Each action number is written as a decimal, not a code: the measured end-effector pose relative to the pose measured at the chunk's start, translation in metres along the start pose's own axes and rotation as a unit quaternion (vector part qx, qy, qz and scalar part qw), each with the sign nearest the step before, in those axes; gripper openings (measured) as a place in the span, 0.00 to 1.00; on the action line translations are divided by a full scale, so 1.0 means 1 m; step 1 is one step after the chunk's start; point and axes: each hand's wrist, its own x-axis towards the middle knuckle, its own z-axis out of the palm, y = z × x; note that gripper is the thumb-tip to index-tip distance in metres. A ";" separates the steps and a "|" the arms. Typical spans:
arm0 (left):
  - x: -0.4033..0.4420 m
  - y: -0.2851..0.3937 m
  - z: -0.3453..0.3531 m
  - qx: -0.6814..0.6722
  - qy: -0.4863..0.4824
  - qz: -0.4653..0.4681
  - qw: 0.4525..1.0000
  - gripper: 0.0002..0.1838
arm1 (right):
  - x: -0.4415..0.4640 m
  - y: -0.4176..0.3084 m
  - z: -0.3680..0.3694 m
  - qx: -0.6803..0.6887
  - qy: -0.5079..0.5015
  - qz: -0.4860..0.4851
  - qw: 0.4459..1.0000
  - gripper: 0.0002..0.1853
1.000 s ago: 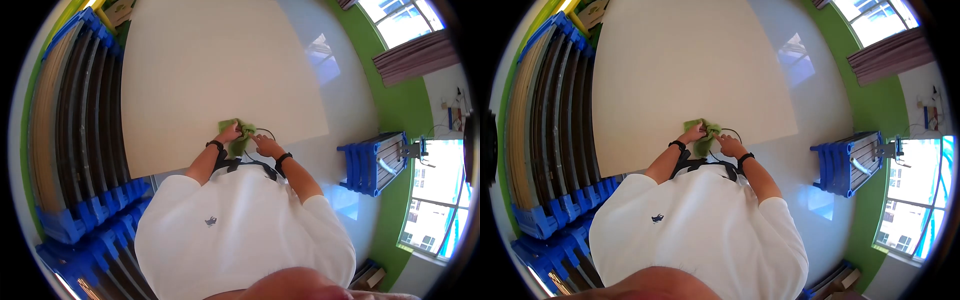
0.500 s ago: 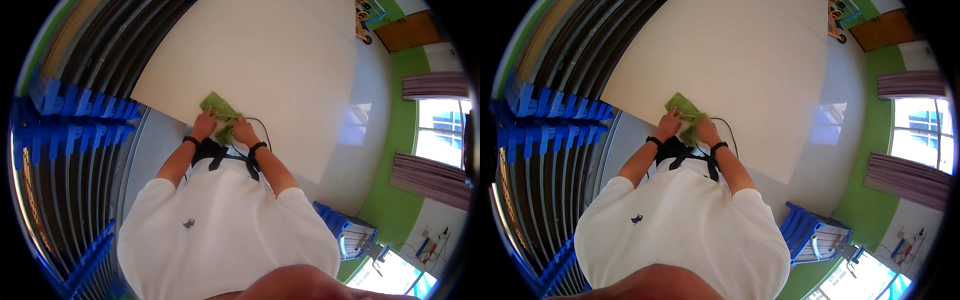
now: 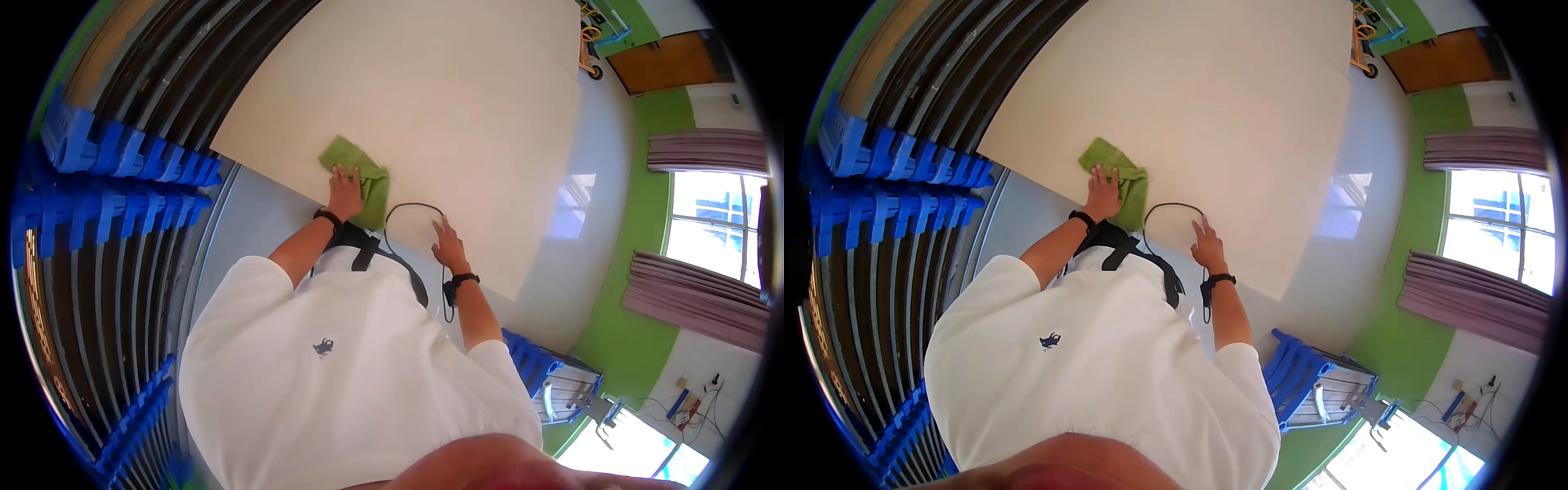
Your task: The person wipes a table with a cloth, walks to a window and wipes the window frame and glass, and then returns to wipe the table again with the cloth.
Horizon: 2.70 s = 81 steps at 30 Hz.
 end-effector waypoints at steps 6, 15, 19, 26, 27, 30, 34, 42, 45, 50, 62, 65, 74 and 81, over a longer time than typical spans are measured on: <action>-0.017 0.033 -0.014 0.077 -0.174 0.201 0.961 0.51 | -0.022 0.010 0.001 0.174 0.055 0.143 0.973 0.37; 0.021 -0.099 -0.072 -0.011 -0.175 -0.019 0.984 0.52 | 0.150 -0.191 -0.024 0.093 -0.102 -0.141 0.980 0.24; 0.035 -0.171 -0.103 -0.048 -0.231 0.009 0.972 0.49 | 0.142 -0.220 0.014 0.087 0.069 -0.184 0.977 0.24; 0.040 -0.221 -0.080 -0.032 -0.082 -0.044 0.995 0.44 | 0.067 -0.148 0.038 0.061 0.084 0.026 0.994 0.16; 0.041 -0.216 -0.070 -0.003 -0.025 -0.041 0.999 0.43 | 0.053 -0.140 0.043 0.086 0.090 0.066 0.990 0.16; 0.033 -0.168 -0.036 0.134 -0.011 -0.047 0.990 0.43 | 0.020 -0.127 0.059 0.122 0.087 0.156 0.976 0.16; 0.005 -0.059 -0.054 0.273 -0.197 0.096 0.937 0.46 | 0.025 -0.135 0.052 0.173 0.021 0.274 0.946 0.17; -0.004 0.043 -0.003 0.189 -0.113 0.461 0.860 0.29 | 0.055 -0.150 0.012 0.224 0.167 0.023 0.960 0.32; -0.011 0.065 -0.024 0.135 -0.138 0.432 0.881 0.26 | 0.039 -0.108 0.027 0.273 0.135 0.048 0.951 0.36; -0.027 0.091 -0.024 0.127 -0.158 0.377 0.904 0.31 | -0.045 -0.042 0.036 0.250 0.072 0.076 0.962 0.37; -0.114 0.268 0.097 0.106 -0.087 0.289 0.947 0.44 | -0.082 0.089 0.026 0.195 0.087 0.132 0.968 0.27; -0.100 0.257 0.077 0.051 -0.139 0.306 0.941 0.42 | -0.061 0.088 0.012 0.213 0.060 0.150 0.964 0.23; -0.033 0.220 0.089 0.062 0.031 0.131 0.989 0.41 | -0.109 0.187 0.046 0.155 0.216 0.257 0.929 0.19; 0.017 0.341 0.119 0.135 0.118 -0.038 0.983 0.40 | -0.170 0.246 0.050 0.149 0.244 0.220 0.933 0.15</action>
